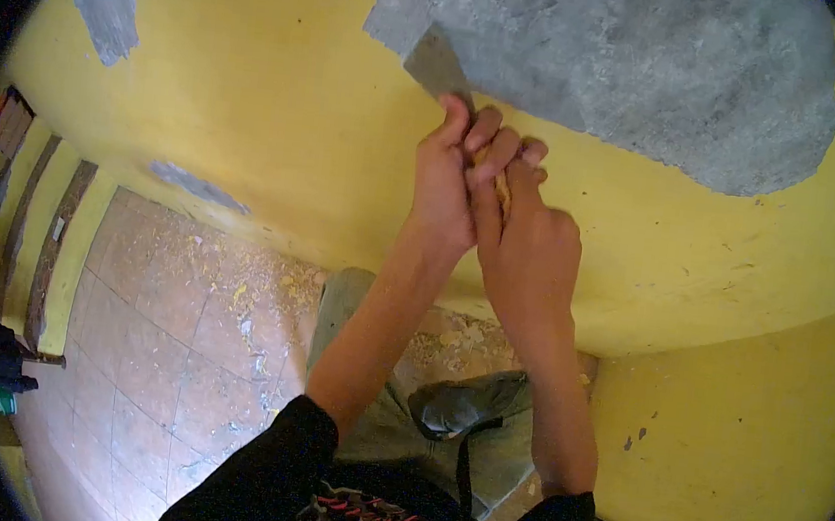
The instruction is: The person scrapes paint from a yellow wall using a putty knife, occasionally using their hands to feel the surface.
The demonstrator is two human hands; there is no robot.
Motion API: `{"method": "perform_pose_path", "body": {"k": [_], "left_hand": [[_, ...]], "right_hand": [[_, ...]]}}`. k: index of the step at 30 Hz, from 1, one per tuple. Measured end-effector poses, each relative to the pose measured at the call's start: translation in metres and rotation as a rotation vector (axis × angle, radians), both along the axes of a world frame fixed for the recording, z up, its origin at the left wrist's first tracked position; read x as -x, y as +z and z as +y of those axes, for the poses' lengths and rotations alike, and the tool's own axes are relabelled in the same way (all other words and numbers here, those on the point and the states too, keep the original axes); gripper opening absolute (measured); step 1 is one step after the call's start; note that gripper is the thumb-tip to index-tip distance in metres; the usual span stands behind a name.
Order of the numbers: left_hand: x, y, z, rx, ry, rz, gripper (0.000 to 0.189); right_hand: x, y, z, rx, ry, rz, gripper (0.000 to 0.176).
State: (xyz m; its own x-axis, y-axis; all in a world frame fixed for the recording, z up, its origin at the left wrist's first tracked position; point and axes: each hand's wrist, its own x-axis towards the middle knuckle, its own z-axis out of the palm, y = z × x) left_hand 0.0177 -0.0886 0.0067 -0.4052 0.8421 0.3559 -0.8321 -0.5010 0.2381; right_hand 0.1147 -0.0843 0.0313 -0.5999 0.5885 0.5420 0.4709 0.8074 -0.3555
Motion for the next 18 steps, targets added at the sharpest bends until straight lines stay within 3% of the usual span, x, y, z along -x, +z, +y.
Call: {"method": "perform_pose_path", "body": {"k": [9, 12, 14, 16, 18], "left_hand": [[0.003, 0.007, -0.010, 0.073, 0.059, -0.031, 0.050], [0.006, 0.003, 0.003, 0.053, 0.076, -0.006, 0.050], [0.004, 0.011, -0.006, 0.060, 0.045, -0.015, 0.052], [-0.002, 0.002, -0.020, 0.123, 0.001, -0.071, 0.054], [0.020, 0.011, -0.016, 0.127, 0.187, -0.010, 0.054]], "right_hand": [[0.005, 0.003, -0.010, -0.017, 0.036, 0.022, 0.022], [0.010, 0.002, -0.006, 0.014, -0.102, -0.050, 0.023], [-0.003, 0.006, -0.008, -0.022, 0.064, 0.027, 0.026], [0.018, -0.004, -0.002, -0.022, 0.069, -0.016, 0.026], [0.023, 0.001, -0.006, -0.053, 0.062, -0.016, 0.027]]}}
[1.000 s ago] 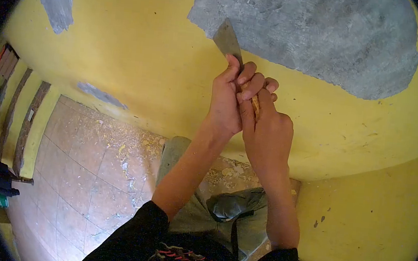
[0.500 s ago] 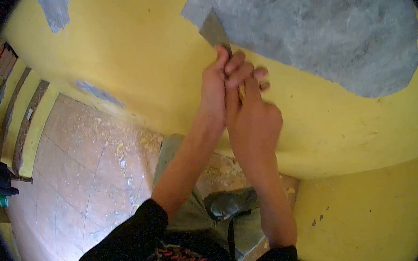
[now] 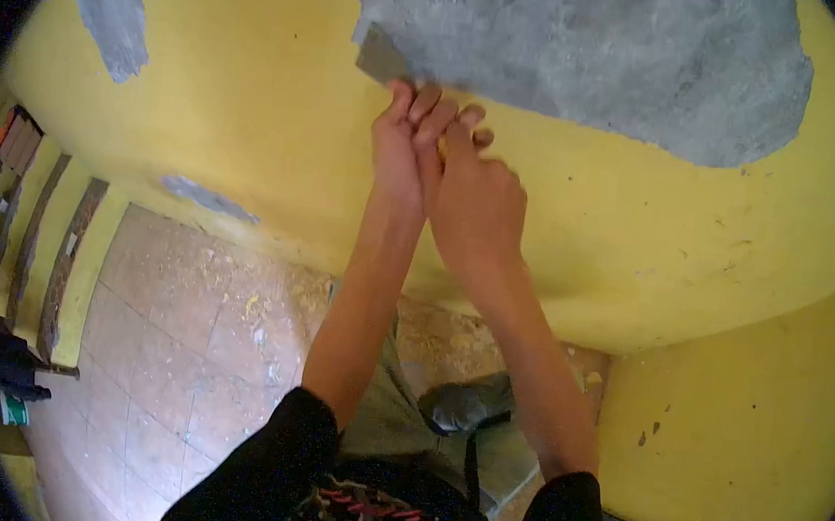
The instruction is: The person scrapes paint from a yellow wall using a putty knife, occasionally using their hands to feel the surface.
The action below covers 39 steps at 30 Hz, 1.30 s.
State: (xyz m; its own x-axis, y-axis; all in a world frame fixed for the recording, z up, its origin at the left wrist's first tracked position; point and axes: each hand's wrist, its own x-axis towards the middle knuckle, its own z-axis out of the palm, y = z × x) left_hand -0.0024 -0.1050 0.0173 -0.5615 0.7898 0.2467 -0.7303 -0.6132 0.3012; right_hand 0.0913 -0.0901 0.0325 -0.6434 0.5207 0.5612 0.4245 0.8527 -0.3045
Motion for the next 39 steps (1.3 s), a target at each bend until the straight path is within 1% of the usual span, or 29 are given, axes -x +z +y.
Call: {"method": "perform_pose_path", "body": {"k": [1, 3, 4, 6, 8, 11, 13, 14, 16, 17, 19, 21, 22, 23, 24, 25, 27, 28, 30, 31, 33, 35, 37, 39], "left_hand": [[0.002, 0.004, -0.001, -0.012, 0.002, 0.017, 0.054], [-0.007, -0.005, -0.009, -0.199, -0.306, -0.072, 0.054], [-0.009, -0.010, -0.008, -0.196, -0.304, -0.088, 0.054], [-0.007, -0.012, -0.002, -0.121, -0.223, 0.097, 0.053], [-0.004, -0.011, 0.000, -0.113, -0.218, 0.083, 0.053], [-0.006, -0.015, 0.006, -0.102, -0.208, 0.061, 0.053], [-0.003, -0.007, 0.007, -0.114, -0.200, 0.074, 0.053], [-0.002, -0.006, 0.005, -0.076, -0.182, 0.067, 0.052], [-0.013, -0.018, -0.002, -0.004, -0.173, 0.028, 0.052], [-0.012, -0.023, 0.005, -0.037, -0.178, 0.053, 0.051], [-0.003, -0.002, 0.010, -0.097, -0.173, 0.102, 0.050], [-0.009, -0.001, 0.002, 0.094, -0.078, -0.003, 0.052], [-0.007, -0.007, 0.002, 0.104, -0.079, -0.007, 0.052], [0.002, -0.013, 0.007, 0.018, -0.095, -0.004, 0.052], [0.009, -0.013, 0.009, -0.066, -0.116, 0.008, 0.053], [0.011, -0.007, 0.006, -0.070, -0.119, 0.032, 0.053], [0.006, -0.008, -0.007, -0.210, -0.275, -0.023, 0.054], [0.004, -0.009, -0.010, -0.200, -0.270, -0.029, 0.054], [0.002, -0.006, -0.007, -0.050, -0.156, 0.087, 0.053], [0.001, -0.007, -0.006, -0.055, -0.157, 0.092, 0.053], [-0.003, -0.012, -0.006, -0.090, -0.230, 0.094, 0.054], [-0.005, -0.014, -0.002, -0.086, -0.235, 0.085, 0.054], [-0.005, -0.015, 0.004, -0.085, -0.235, 0.067, 0.054], [-0.005, -0.014, 0.011, -0.034, -0.184, 0.044, 0.055]], "right_hand": [[-0.008, 0.007, -0.013, 0.021, 0.001, 0.016, 0.028], [-0.013, 0.006, -0.018, 0.054, 0.008, 0.009, 0.029], [-0.016, 0.000, -0.014, 0.084, 0.025, 0.040, 0.028], [-0.017, -0.003, -0.011, 0.105, 0.041, 0.072, 0.028], [-0.016, -0.002, -0.011, 0.148, 0.007, 0.045, 0.027], [-0.010, -0.004, -0.005, 0.108, -0.047, 0.037, 0.023], [-0.016, -0.002, -0.008, 0.068, -0.028, 0.040, 0.023], [-0.018, -0.002, -0.009, 0.036, -0.002, 0.034, 0.023], [-0.013, -0.013, -0.001, 0.082, -0.035, 0.006, 0.024], [-0.008, -0.013, 0.003, 0.098, -0.067, 0.016, 0.027], [-0.011, -0.003, -0.004, 0.042, -0.068, 0.047, 0.028], [-0.010, -0.008, -0.012, 0.034, -0.068, 0.024, 0.029], [0.004, -0.010, -0.007, 0.032, -0.097, -0.023, 0.030], [0.012, -0.008, -0.004, 0.025, -0.128, -0.056, 0.031], [0.007, -0.005, -0.009, 0.031, -0.136, -0.037, 0.031], [0.001, 0.002, -0.016, 0.059, -0.102, -0.045, 0.031], [-0.002, 0.004, -0.019, 0.096, -0.052, -0.072, 0.031], [-0.002, 0.001, -0.018, 0.104, -0.049, -0.047, 0.030], [-0.004, -0.002, -0.017, 0.108, -0.048, -0.014, 0.029], [-0.008, -0.004, -0.017, 0.130, -0.037, 0.009, 0.029], [-0.015, -0.004, -0.017, 0.147, -0.025, 0.027, 0.029], [-0.017, -0.001, -0.018, 0.212, -0.017, 0.041, 0.028], [-0.011, -0.002, -0.015, 0.165, -0.058, 0.031, 0.028], [-0.016, -0.004, -0.013, 0.128, -0.107, 0.020, 0.028]]}}
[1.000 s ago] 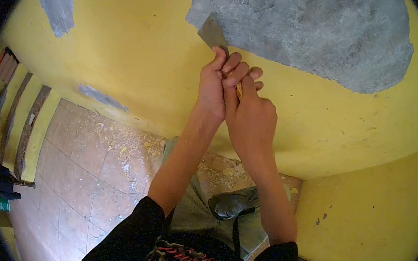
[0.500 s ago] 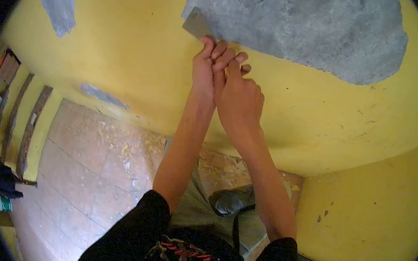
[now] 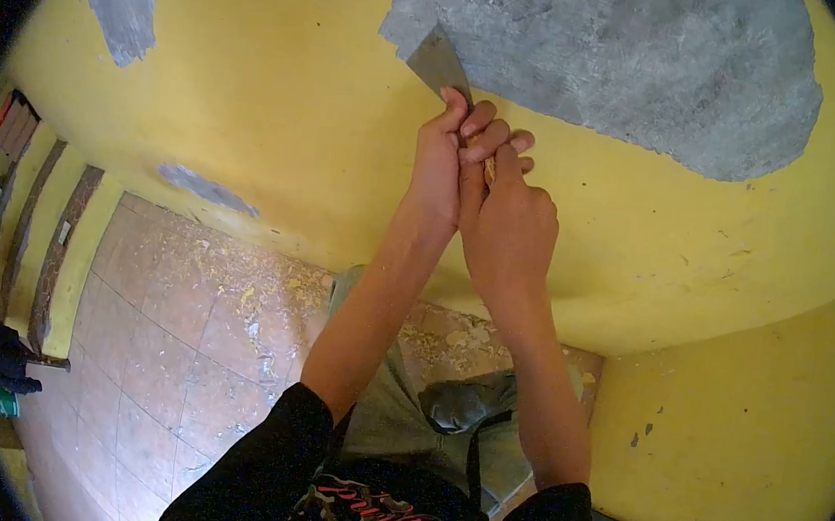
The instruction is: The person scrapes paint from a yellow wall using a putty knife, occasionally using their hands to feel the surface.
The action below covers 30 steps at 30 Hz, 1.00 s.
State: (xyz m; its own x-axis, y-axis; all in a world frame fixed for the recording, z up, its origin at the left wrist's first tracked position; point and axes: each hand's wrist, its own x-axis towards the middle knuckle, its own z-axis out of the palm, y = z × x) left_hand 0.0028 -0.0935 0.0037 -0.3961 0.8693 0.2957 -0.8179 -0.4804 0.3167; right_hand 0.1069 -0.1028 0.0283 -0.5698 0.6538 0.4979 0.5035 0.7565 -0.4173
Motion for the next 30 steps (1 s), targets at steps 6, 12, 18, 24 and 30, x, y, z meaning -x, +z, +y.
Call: {"method": "perform_pose_path", "body": {"k": [6, 12, 18, 24, 30], "left_hand": [[-0.001, 0.013, -0.011, 0.078, 0.098, -0.028, 0.056], [0.009, 0.005, -0.003, 0.012, -0.009, 0.026, 0.054], [0.010, 0.004, 0.001, -0.056, 0.030, 0.012, 0.055], [0.010, 0.016, -0.008, -0.053, -0.010, -0.101, 0.055], [0.006, 0.006, 0.001, -0.040, 0.163, -0.004, 0.054]], "right_hand": [[0.001, -0.003, 0.005, -0.058, 0.059, -0.026, 0.029], [0.009, -0.008, 0.004, -0.067, 0.032, 0.006, 0.030], [0.018, 0.004, 0.002, -0.026, -0.055, -0.049, 0.027], [0.021, 0.014, -0.004, -0.084, -0.040, -0.078, 0.030], [0.008, 0.009, 0.018, 0.071, 0.128, 0.000, 0.030]]}}
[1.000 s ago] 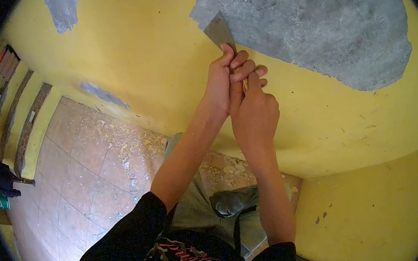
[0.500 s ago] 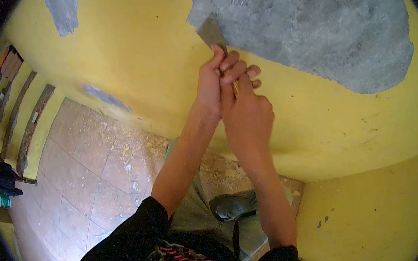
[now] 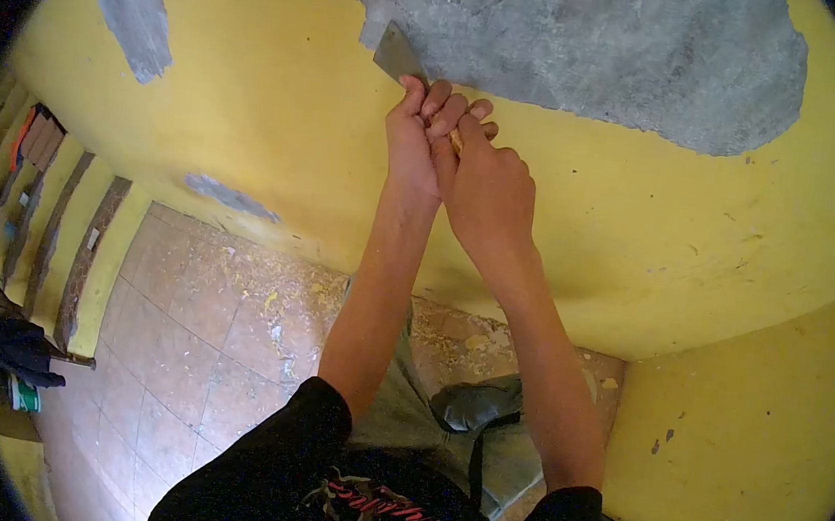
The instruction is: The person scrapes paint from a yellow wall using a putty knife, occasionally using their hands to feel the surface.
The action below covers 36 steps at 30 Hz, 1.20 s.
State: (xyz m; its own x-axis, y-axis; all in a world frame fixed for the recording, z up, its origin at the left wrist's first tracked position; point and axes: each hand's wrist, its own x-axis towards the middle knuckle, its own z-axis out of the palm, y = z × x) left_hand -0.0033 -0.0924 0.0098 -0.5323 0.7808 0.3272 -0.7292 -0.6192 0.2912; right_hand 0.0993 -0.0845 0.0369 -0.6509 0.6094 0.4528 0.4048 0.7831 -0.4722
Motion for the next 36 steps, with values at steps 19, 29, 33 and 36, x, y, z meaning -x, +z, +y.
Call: {"method": "perform_pose_path", "body": {"k": [19, 29, 33, 36], "left_hand": [[0.001, -0.002, -0.011, -0.010, -0.097, -0.002, 0.056], [0.004, 0.008, -0.020, 0.008, -0.135, -0.011, 0.053], [0.005, 0.003, -0.026, -0.006, -0.144, 0.019, 0.053], [0.006, 0.006, -0.025, -0.050, -0.219, 0.002, 0.052]], "right_hand": [[-0.004, -0.003, -0.015, -0.053, -0.008, 0.034, 0.033], [0.002, 0.004, -0.027, -0.040, -0.068, -0.017, 0.027], [0.011, 0.001, -0.021, -0.110, -0.023, 0.021, 0.030], [0.005, 0.003, -0.032, -0.054, -0.023, -0.037, 0.030]]}}
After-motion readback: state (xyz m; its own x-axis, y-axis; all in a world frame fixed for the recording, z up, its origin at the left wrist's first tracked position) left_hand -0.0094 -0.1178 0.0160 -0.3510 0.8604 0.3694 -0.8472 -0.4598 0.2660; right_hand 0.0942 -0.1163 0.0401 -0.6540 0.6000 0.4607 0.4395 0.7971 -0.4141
